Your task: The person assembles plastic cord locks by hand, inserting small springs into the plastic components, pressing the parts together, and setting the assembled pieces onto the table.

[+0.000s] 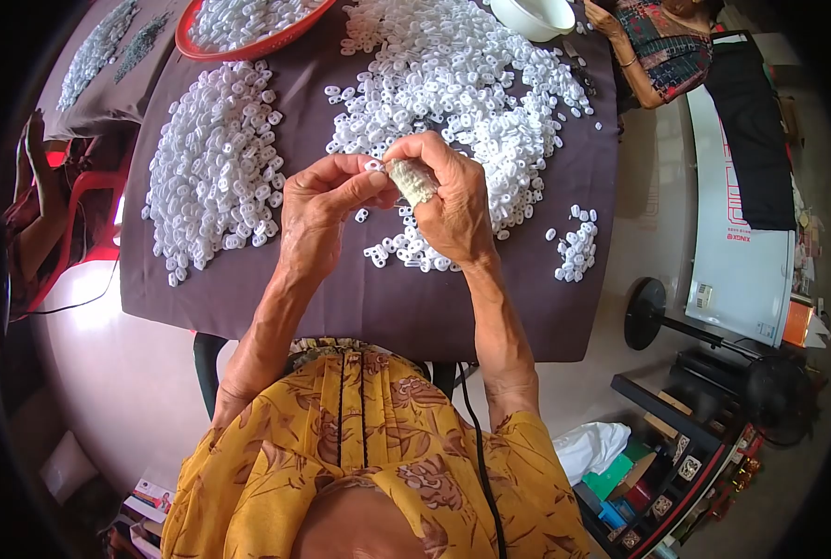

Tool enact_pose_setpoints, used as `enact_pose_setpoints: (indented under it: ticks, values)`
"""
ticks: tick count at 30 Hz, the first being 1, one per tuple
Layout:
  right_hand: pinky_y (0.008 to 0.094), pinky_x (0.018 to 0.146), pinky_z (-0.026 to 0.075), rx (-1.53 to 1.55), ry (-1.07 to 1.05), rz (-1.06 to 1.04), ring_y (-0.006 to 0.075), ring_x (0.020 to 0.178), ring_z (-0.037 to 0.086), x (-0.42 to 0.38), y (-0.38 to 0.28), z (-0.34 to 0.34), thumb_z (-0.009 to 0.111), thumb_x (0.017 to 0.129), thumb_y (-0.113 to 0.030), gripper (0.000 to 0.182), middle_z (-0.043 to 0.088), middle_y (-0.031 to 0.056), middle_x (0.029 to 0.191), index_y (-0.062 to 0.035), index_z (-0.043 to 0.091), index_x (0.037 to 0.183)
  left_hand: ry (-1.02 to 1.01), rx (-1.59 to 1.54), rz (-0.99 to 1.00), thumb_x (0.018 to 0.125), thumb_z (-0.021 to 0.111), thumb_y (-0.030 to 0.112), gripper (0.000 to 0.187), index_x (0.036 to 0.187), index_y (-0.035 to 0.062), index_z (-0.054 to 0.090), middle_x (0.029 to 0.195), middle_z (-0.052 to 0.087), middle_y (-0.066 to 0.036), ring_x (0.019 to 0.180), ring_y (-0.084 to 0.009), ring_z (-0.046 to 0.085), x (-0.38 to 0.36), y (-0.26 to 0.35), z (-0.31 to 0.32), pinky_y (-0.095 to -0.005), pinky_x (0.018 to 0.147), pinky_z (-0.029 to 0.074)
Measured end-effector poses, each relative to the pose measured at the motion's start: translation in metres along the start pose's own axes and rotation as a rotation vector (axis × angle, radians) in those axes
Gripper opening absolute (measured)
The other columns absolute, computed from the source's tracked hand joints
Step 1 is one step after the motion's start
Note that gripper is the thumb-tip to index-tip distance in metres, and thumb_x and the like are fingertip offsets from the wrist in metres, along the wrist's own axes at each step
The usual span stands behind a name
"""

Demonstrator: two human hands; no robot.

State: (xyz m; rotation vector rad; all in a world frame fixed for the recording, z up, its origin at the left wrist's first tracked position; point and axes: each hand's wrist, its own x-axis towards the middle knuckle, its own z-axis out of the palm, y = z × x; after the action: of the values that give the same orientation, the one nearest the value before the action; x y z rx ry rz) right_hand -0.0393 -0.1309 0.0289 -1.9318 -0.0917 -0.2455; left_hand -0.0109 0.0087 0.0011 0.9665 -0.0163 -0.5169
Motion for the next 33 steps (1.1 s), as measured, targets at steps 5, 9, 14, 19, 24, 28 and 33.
enact_pose_setpoints:
  ticks: [5,9,14,19,24,28,33]
  values:
    - [0.0215,0.066,0.046,-0.011,-0.016,-0.005,0.0091,0.073,0.057,0.001,0.000,0.000,0.048,0.077,0.004,0.013,0.061,0.0043,0.079,-0.0008,0.056,0.086,0.012,0.009,0.001,0.077,0.065,0.006,0.013,0.086,-0.0033,0.062,0.074,0.063,-0.008,0.069,-0.0131,0.061,-0.001,0.000,0.000,-0.0239,0.066,0.049]
    - [0.0215,0.065,0.046,-0.047,-0.039,-0.023,0.0092,0.072,0.058,0.002,0.002,-0.004,0.048,0.076,0.005,0.014,0.060,0.0042,0.079,-0.0006,0.056,0.086,-0.011,0.000,-0.018,0.078,0.064,0.007,0.014,0.087,-0.0033,0.062,0.075,0.063,-0.008,0.069,-0.0137,0.061,-0.001,0.002,0.001,-0.0241,0.067,0.049]
    - [0.0222,0.064,0.046,-0.171,-0.051,-0.101,0.0096,0.071,0.058,0.005,0.003,-0.006,0.049,0.075,0.005,0.015,0.061,0.0038,0.078,-0.0011,0.057,0.085,-0.009,-0.038,-0.020,0.078,0.064,0.008,0.015,0.087,-0.0038,0.062,0.075,0.063,-0.009,0.069,-0.0143,0.061,-0.001,0.000,0.000,-0.0247,0.067,0.049]
    - [0.0227,0.065,0.046,-0.215,-0.079,-0.085,0.0102,0.072,0.058,0.007,0.010,0.001,0.053,0.076,0.003,0.011,0.062,0.0039,0.077,-0.0017,0.059,0.085,0.004,-0.062,-0.040,0.081,0.060,0.007,0.013,0.087,-0.0043,0.058,0.078,0.062,-0.012,0.069,-0.0175,0.062,0.005,-0.009,-0.009,-0.0292,0.068,0.051]
    - [0.0238,0.069,0.047,0.019,-0.029,0.121,0.0128,0.075,0.060,0.005,0.022,0.006,0.052,0.080,0.000,0.014,0.063,0.0037,0.081,-0.0008,0.059,0.092,-0.055,-0.128,-0.093,0.083,0.058,0.009,0.013,0.088,-0.0035,0.057,0.080,0.062,-0.011,0.070,-0.0179,0.062,0.014,-0.014,-0.017,-0.0318,0.069,0.052]
    - [0.0248,0.073,0.047,0.077,-0.004,0.118,0.0142,0.077,0.062,0.007,0.024,0.000,0.049,0.081,0.001,0.019,0.063,0.0056,0.081,-0.0005,0.059,0.097,-0.034,-0.191,-0.107,0.081,0.061,0.008,0.011,0.086,-0.0022,0.059,0.079,0.063,-0.011,0.069,-0.0172,0.062,0.017,-0.014,-0.021,-0.0302,0.065,0.053]
    - [0.0236,0.062,0.047,-0.221,0.030,0.137,0.0127,0.069,0.061,0.005,0.061,-0.017,0.056,0.079,-0.002,0.010,0.063,0.0053,0.077,-0.0009,0.062,0.087,0.061,-0.218,-0.051,0.079,0.063,0.011,0.015,0.087,-0.0009,0.058,0.081,0.062,-0.012,0.069,-0.0174,0.061,0.023,-0.007,-0.035,-0.0295,0.067,0.051]
